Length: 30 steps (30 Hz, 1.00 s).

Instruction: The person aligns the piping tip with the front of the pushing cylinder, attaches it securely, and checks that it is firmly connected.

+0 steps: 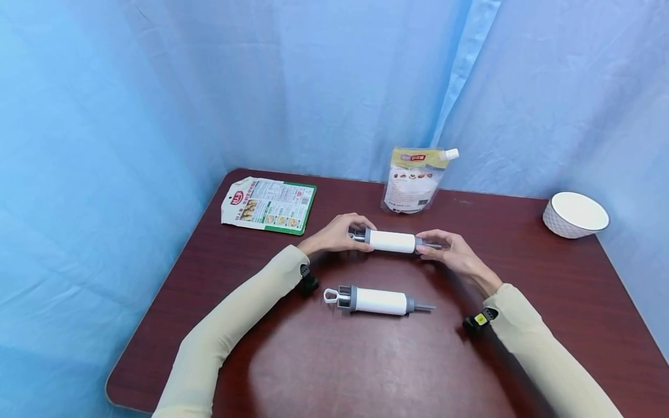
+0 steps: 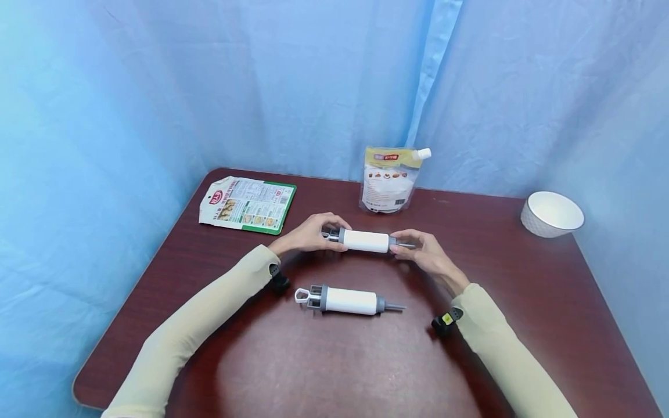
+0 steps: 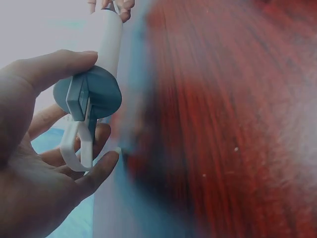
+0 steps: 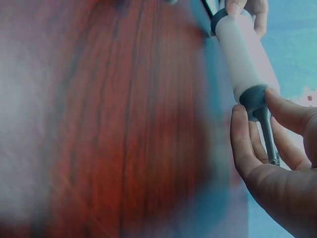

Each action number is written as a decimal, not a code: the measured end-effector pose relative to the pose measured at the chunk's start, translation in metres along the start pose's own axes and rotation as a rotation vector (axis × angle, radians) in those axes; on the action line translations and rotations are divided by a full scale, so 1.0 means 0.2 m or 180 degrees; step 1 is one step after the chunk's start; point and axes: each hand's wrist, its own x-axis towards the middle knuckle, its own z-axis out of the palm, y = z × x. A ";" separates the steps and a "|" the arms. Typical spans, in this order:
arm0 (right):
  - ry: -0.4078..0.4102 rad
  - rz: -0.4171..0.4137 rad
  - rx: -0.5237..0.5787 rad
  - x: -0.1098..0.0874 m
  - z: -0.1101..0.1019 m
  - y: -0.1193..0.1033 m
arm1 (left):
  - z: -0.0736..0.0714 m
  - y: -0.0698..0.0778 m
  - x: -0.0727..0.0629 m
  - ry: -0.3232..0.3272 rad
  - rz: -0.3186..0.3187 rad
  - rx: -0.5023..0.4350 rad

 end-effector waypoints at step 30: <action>0.0039 -0.0441 -0.0985 0.08 -0.06 -0.01 | -0.02 -0.01 0.07 -0.0150 -0.0304 0.0130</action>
